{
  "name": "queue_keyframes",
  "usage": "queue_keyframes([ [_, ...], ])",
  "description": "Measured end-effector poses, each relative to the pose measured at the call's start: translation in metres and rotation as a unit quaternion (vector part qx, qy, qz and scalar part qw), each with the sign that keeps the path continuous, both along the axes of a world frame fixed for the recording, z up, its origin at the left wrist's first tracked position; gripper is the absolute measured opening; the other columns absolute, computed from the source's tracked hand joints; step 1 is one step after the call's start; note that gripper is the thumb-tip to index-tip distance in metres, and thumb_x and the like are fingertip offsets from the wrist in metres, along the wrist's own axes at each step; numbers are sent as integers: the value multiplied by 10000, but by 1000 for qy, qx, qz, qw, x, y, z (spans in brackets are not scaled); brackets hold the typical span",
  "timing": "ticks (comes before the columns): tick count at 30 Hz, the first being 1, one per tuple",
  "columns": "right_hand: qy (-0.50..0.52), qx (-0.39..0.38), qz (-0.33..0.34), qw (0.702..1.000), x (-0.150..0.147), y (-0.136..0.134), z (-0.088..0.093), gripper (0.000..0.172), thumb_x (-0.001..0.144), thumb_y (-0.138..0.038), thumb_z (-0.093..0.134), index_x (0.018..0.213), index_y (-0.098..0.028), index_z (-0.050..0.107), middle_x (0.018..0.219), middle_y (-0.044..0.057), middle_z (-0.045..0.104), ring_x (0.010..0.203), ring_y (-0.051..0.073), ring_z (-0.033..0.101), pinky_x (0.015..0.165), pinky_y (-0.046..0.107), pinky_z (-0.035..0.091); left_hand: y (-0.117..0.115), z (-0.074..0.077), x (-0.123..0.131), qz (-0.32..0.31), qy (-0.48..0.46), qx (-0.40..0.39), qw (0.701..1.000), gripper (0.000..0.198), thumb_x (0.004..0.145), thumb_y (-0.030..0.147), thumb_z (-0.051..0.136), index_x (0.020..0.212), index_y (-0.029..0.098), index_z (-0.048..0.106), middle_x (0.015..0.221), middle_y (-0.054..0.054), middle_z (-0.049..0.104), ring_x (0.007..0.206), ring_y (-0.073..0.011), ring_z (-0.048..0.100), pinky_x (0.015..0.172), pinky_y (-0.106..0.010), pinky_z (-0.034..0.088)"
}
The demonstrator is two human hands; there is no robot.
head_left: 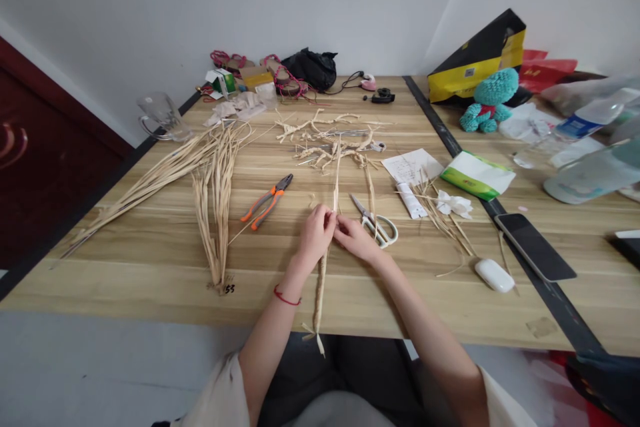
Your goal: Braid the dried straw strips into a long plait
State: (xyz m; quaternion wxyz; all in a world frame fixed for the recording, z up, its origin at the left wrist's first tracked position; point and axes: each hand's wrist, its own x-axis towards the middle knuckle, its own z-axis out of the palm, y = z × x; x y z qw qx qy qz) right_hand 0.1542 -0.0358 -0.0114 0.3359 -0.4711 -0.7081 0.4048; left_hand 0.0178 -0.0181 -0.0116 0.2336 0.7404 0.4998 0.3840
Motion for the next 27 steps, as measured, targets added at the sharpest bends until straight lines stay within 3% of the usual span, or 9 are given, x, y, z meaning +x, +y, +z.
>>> queue_keyframes([
  [19, -6, 11, 9, 1000, 1, 1, -1, 106, 830, -246, 463, 800, -168, 528, 711, 12, 570, 645, 147, 498, 608, 258, 379, -1, 1, 0, -4, 8, -4, 1000, 107, 873, 232, 467, 771, 199, 471, 767, -14, 555, 702, -139, 518, 652, -256, 383],
  [27, -47, 21, -3, 999, 1, 0, 1, 88, 819, -239, 484, 774, -177, 527, 655, 2, 556, 608, 143, 480, 585, 253, 360, -1, 3, 0, -6, 30, 0, 1000, 115, 880, 232, 452, 770, 202, 469, 771, -21, 548, 704, -146, 515, 653, -261, 377],
])
